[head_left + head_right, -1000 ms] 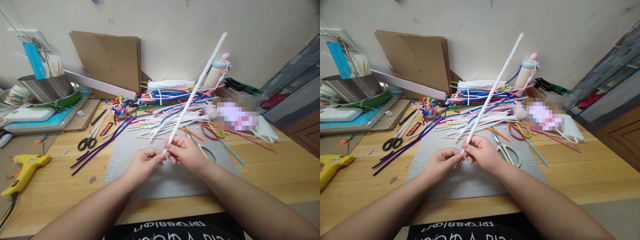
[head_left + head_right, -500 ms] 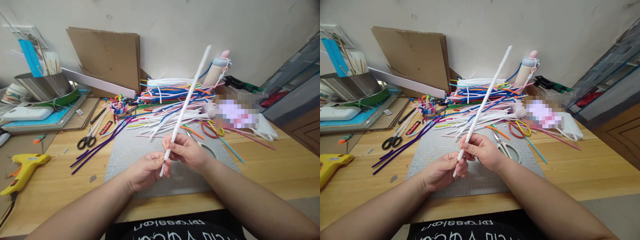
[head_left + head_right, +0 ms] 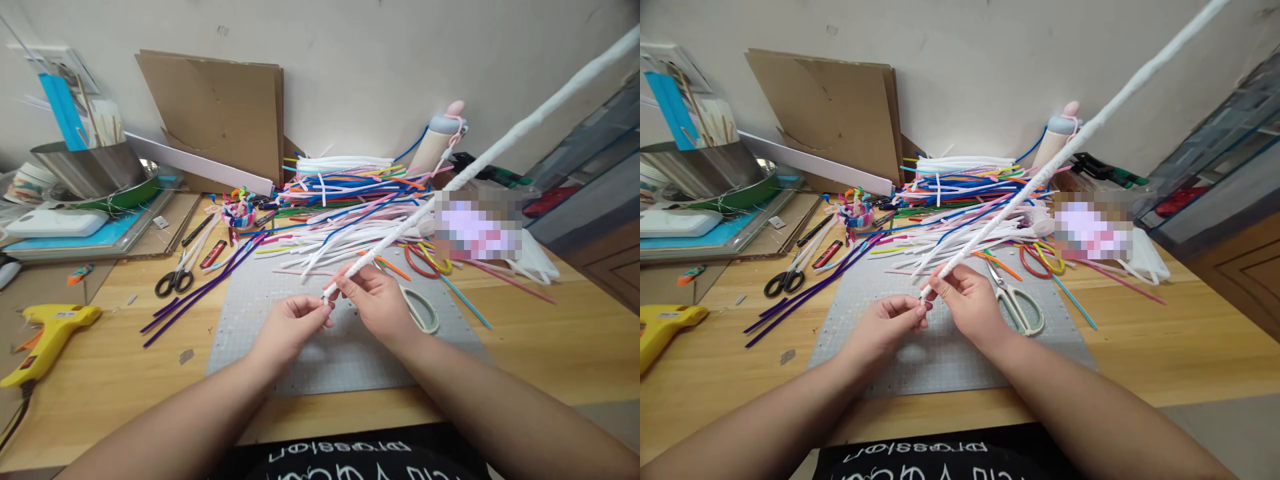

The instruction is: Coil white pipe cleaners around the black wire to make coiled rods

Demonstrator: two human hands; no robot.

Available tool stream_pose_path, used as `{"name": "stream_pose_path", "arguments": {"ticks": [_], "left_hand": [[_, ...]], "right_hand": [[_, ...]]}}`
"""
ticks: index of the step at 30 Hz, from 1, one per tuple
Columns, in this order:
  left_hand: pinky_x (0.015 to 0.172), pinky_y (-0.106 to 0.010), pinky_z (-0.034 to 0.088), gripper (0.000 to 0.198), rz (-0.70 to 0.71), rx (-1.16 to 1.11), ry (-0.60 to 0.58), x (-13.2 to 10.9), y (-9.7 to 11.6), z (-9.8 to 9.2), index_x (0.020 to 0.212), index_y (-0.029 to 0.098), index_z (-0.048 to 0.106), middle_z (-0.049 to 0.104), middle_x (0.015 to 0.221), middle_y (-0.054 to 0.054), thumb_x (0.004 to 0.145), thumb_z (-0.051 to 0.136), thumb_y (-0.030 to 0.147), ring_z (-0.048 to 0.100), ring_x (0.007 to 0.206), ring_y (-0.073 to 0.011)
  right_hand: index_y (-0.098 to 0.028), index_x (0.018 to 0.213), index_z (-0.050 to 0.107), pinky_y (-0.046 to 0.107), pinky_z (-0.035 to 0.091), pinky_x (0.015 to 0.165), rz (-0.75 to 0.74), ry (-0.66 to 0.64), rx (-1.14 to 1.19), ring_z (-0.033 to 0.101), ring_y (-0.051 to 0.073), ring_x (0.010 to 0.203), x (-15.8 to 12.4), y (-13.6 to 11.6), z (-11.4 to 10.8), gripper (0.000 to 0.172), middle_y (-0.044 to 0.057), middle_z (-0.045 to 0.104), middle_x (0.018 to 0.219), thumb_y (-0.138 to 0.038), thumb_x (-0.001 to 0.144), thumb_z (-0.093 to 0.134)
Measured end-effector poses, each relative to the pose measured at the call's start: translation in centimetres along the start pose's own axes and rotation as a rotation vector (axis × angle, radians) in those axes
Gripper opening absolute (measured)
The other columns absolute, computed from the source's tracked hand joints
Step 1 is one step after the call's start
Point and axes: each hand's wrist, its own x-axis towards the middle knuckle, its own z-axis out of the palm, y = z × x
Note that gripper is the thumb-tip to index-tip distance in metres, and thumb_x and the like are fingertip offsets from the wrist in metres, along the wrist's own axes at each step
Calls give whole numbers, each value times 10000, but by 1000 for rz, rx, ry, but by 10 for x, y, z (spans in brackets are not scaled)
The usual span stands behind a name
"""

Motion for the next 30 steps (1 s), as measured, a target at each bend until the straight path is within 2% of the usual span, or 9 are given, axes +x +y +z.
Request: {"name": "stream_pose_path", "arguments": {"ticks": [3,7,10,14,17,25,27,30], "left_hand": [[530,-226,325,232,43,204,83,-3,2,-2,692,135,619,567,566,10,716,660,362,448,515,-92],[528,-230,303,209,246,368,160,-4,4,-8,690,152,599,515,587,24,763,603,347,420,550,-104],[585,-239,345,179,329,304,117,-2,6,-12,688,156,599,536,617,18,772,598,314,449,594,-110],[618,-245,379,176,341,172,35,2,7,-12,687,158,610,565,611,13,768,609,314,484,600,-114],[628,-251,386,190,345,150,15,3,5,-10,691,157,612,585,626,0,785,593,322,494,608,-119],[580,-227,370,195,299,129,57,1,-1,-6,691,162,610,538,584,30,787,591,332,460,550,-97],[573,-228,369,199,295,180,78,0,-3,-5,693,162,615,534,589,28,788,587,335,459,552,-100],[559,-232,362,193,319,322,106,-4,-3,-3,726,163,627,543,614,19,799,572,333,464,570,-110]], "right_hand": [[-181,796,598,254,494,614,21,24,-51,614,125,623,0,-1,0,158,10,655,720,-336,797,628],[-170,768,587,225,468,551,87,-36,-5,601,106,545,1,-6,-1,173,-11,634,631,-328,775,656],[-168,782,587,208,450,524,156,-99,137,602,93,523,0,-8,-1,158,-9,649,656,-314,789,648],[-181,802,583,188,458,527,259,-132,391,622,85,542,-2,-8,1,145,-9,678,706,-300,781,663],[-190,800,589,181,474,562,279,-139,499,632,78,586,-4,-8,4,139,-9,694,750,-274,756,692],[-215,807,581,241,521,666,175,-135,501,653,103,719,-6,-7,8,59,-12,692,829,-215,802,640],[-220,821,585,272,534,676,120,-115,440,655,118,740,-6,-5,8,46,-10,685,856,-210,809,629],[-221,840,606,303,548,664,-50,-75,243,649,121,700,-7,-1,8,44,0,666,907,-183,818,612]]}}
